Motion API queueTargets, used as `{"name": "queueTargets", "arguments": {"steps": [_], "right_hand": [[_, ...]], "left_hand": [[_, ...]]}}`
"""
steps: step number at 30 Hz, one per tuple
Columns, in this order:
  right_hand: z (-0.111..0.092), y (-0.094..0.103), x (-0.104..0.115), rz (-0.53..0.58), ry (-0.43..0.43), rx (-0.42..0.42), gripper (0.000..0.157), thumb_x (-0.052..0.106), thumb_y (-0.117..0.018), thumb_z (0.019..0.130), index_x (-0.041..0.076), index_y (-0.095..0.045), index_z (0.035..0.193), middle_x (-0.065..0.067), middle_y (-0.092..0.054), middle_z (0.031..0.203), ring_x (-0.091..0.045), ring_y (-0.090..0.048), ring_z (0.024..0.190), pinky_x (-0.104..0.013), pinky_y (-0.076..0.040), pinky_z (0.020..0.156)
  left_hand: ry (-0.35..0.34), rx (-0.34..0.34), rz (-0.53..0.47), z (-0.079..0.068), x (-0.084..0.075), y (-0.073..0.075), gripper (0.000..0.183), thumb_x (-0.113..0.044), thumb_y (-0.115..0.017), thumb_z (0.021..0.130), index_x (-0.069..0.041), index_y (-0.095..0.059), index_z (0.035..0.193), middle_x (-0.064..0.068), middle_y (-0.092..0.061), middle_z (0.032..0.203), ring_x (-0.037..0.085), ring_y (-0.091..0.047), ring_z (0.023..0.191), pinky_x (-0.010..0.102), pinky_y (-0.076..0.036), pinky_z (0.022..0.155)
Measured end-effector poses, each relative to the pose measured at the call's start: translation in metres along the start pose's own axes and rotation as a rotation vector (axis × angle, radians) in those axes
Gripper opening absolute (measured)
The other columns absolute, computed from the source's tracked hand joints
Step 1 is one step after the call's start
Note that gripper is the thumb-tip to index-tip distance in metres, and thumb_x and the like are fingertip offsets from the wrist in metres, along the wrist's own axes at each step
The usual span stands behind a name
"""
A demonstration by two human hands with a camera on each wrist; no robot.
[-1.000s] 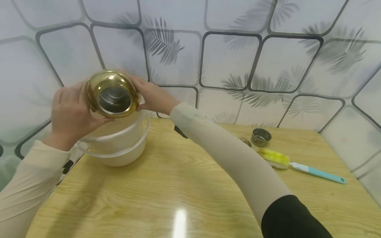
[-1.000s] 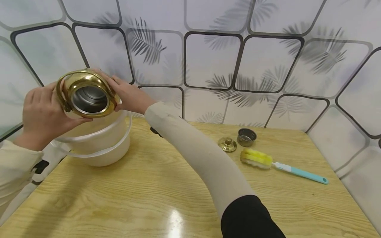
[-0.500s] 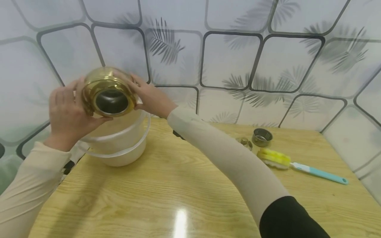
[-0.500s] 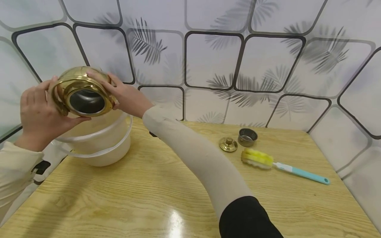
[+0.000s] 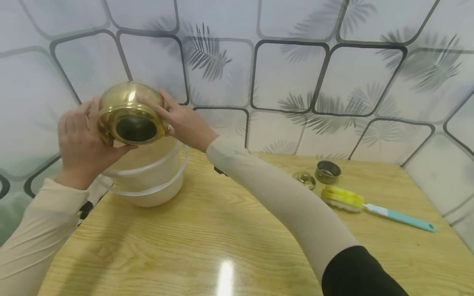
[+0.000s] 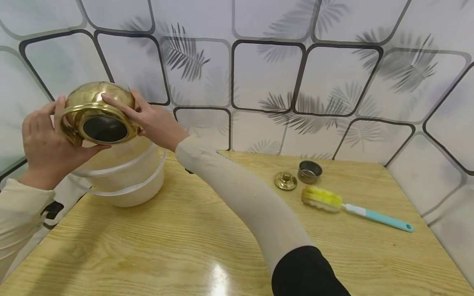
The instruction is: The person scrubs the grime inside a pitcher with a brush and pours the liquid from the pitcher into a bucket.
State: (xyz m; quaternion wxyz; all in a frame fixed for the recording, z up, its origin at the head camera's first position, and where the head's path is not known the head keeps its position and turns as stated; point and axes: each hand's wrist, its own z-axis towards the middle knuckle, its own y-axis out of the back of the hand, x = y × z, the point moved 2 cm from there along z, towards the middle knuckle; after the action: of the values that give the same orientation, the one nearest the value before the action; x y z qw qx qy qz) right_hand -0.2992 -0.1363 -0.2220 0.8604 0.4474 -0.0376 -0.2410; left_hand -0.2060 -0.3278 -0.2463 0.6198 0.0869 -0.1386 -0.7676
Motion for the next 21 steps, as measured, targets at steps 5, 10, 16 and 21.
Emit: {"name": "queueTargets", "arguments": {"steps": [5, 10, 16, 21], "right_hand": [[0.0000, -0.0008, 0.0021, -0.028, 0.053, -0.047, 0.069, 0.018, -0.071, 0.080, 0.019, -0.040, 0.142, -0.023, -0.031, 0.148, -0.016, -0.062, 0.083, -0.021, -0.051, 0.076], [-0.0010, 0.0003, 0.0035, -0.045, 0.085, -0.084, 0.064, 0.010, -0.065, 0.081, 0.022, -0.043, 0.140, -0.023, -0.030, 0.148, -0.012, -0.054, 0.067, -0.019, -0.048, 0.064], [-0.0019, 0.0015, 0.0052, -0.122, 0.103, -0.104, 0.057, 0.015, -0.062, 0.085, 0.026, -0.045, 0.139, -0.024, -0.032, 0.147, -0.016, -0.058, 0.077, -0.023, -0.050, 0.072], [-0.0014, 0.0001, 0.0054, -0.201, 0.122, -0.114, 0.053, 0.014, -0.055, 0.089, 0.029, -0.044, 0.139, -0.026, -0.031, 0.147, -0.017, -0.059, 0.087, -0.024, -0.049, 0.078]], "left_hand": [[0.037, -0.014, 0.010, -0.0029, 0.0018, -0.0001, 0.113, -0.091, -0.033, 0.065, -0.002, -0.041, 0.134, 0.027, -0.050, 0.117, 0.048, -0.044, 0.099, 0.061, -0.034, 0.087], [0.051, -0.012, 0.018, -0.0041, 0.0039, 0.0002, 0.111, -0.091, -0.036, 0.064, -0.005, -0.040, 0.135, 0.026, -0.049, 0.117, 0.047, -0.045, 0.099, 0.060, -0.034, 0.086], [0.052, -0.024, 0.032, -0.0038, 0.0045, -0.0002, 0.109, -0.090, -0.039, 0.064, -0.007, -0.039, 0.135, 0.026, -0.050, 0.116, 0.046, -0.045, 0.098, 0.059, -0.035, 0.084], [0.062, -0.058, 0.046, -0.0033, 0.0043, -0.0002, 0.107, -0.088, -0.040, 0.065, -0.006, -0.040, 0.134, 0.026, -0.051, 0.116, 0.046, -0.046, 0.096, 0.058, -0.035, 0.082]]}}
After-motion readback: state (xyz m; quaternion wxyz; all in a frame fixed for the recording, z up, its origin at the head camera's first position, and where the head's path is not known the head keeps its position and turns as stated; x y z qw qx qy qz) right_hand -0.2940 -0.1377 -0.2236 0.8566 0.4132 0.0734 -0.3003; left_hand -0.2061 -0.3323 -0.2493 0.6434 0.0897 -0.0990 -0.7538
